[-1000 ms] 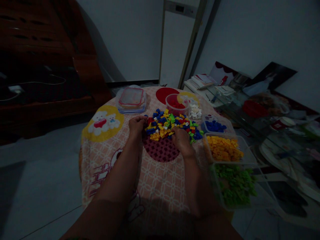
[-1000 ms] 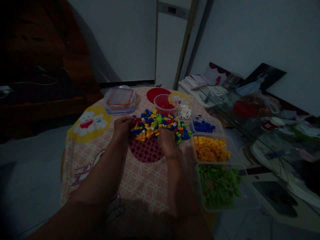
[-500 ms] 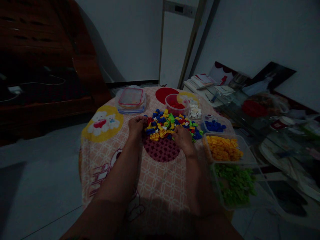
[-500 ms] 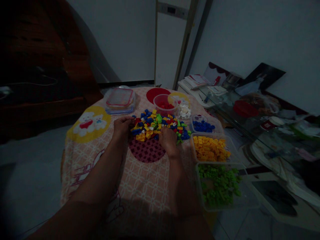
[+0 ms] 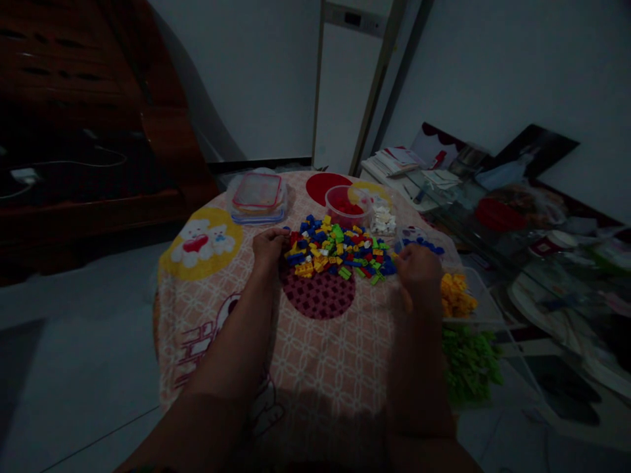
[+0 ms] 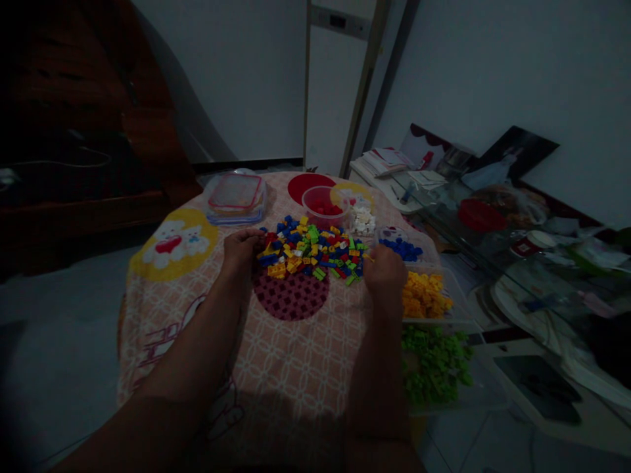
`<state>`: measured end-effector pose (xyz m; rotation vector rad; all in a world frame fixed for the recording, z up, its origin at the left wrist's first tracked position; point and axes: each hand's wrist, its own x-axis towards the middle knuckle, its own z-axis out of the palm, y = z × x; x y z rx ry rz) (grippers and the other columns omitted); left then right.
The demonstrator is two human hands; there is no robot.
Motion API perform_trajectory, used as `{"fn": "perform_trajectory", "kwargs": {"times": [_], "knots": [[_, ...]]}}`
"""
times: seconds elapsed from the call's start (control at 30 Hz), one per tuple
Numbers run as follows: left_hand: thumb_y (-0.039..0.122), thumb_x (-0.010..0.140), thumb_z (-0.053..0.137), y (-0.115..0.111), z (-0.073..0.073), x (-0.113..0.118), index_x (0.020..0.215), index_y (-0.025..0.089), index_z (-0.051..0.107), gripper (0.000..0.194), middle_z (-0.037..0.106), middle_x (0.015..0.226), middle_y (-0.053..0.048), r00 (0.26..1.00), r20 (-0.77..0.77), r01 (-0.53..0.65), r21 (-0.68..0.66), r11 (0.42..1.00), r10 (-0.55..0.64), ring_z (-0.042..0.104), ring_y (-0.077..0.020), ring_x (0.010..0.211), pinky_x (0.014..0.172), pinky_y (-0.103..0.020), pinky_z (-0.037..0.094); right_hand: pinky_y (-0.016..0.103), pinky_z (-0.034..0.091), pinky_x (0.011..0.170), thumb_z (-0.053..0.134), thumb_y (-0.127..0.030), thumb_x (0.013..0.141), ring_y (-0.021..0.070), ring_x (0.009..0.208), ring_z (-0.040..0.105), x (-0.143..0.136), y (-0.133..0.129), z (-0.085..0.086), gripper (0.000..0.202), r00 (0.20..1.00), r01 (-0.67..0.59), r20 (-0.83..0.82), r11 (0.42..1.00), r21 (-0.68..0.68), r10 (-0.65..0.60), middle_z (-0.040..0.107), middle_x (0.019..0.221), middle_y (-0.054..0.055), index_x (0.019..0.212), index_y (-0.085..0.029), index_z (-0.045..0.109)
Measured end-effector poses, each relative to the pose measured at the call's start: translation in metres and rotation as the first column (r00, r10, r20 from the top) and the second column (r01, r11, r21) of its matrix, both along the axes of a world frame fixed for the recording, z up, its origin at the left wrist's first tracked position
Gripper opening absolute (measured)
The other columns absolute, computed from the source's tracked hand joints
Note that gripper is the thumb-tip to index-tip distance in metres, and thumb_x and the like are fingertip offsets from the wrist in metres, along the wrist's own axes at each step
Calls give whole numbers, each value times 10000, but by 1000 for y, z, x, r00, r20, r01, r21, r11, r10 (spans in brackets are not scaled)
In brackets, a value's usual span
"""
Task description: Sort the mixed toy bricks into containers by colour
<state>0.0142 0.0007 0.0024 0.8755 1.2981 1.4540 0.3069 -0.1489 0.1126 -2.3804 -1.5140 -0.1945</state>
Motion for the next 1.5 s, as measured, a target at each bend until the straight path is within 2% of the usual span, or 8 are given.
{"fn": "perform_trajectory", "kwargs": {"times": [0.2, 0.37, 0.47, 0.63, 0.83, 1.03, 1.2, 1.5], "knots": [[200, 557, 595, 2, -1, 0, 711, 182, 723, 201, 713, 659, -26, 1000, 11, 0, 9, 1000, 0, 635, -153, 592, 580, -239, 501, 377, 482, 745, 614, -257, 820, 270, 774, 624, 28, -30, 12, 132, 987, 137, 42, 954, 268, -154, 660, 770, 91, 856, -207, 731], [198, 568, 600, 1, -2, 0, 723, 179, 734, 206, 711, 661, -23, 1000, 16, 0, 20, 1000, 0, 638, -150, 596, 596, -239, 504, 387, 470, 739, 547, -289, 859, 289, 780, 640, 18, -37, 34, 219, 995, 101, -23, 934, 344, -99, 681, 766, 106, 882, -195, 744], [196, 574, 603, 1, -2, -1, 719, 178, 735, 197, 711, 660, -22, 1000, 2, 6, 7, 1000, -6, 638, -150, 599, 600, -239, 506, 376, 472, 731, 526, -303, 878, 282, 760, 655, 9, -31, 36, 255, 998, 45, -59, 940, 338, -26, 705, 767, 112, 889, -185, 752], [185, 582, 598, 2, -2, -1, 723, 179, 732, 194, 715, 678, -26, 1000, -7, -1, -1, 1000, 1, 647, -153, 613, 622, -251, 523, 342, 485, 759, 518, -305, 922, 274, 840, 705, -14, -8, 20, 287, 984, -121, -98, 965, 234, 147, 771, 861, 122, 951, -183, 777], [177, 600, 610, -1, 0, 0, 735, 179, 743, 190, 727, 693, -34, 1000, 25, 7, 18, 1000, -7, 654, -154, 613, 634, -258, 537, 308, 502, 835, 509, -257, 995, 254, 987, 744, -55, 22, -6, 305, 952, -239, -185, 970, 41, 243, 817, 1040, 114, 1110, -204, 786], [170, 577, 610, -1, 2, 0, 706, 175, 731, 177, 715, 656, -25, 999, 33, 11, 20, 1000, -12, 641, -146, 580, 592, -240, 519, 294, 492, 943, 498, -263, 1057, 247, 1161, 729, -97, 33, -34, 351, 885, -444, -221, 886, -132, 410, 802, 1226, 107, 1322, -228, 725], [164, 579, 600, 0, 2, 0, 704, 174, 733, 183, 730, 677, -32, 1000, 24, -1, 17, 1000, 0, 650, -153, 582, 603, -255, 536, 306, 484, 903, 469, -237, 1071, 259, 1118, 742, -107, 32, -49, 366, 896, -440, -188, 860, -259, 402, 797, 1188, 140, 1368, -197, 678], [177, 600, 610, -4, 3, 1, 734, 165, 744, 190, 727, 681, -28, 999, 35, -2, 9, 1000, 1, 661, -153, 605, 642, -260, 557, 269, 452, 836, 567, -246, 1033, 229, 1087, 734, -96, 37, -52, 215, 907, -405, -227, 886, -227, 356, 805, 1130, 104, 1130, -200, 755]]}}
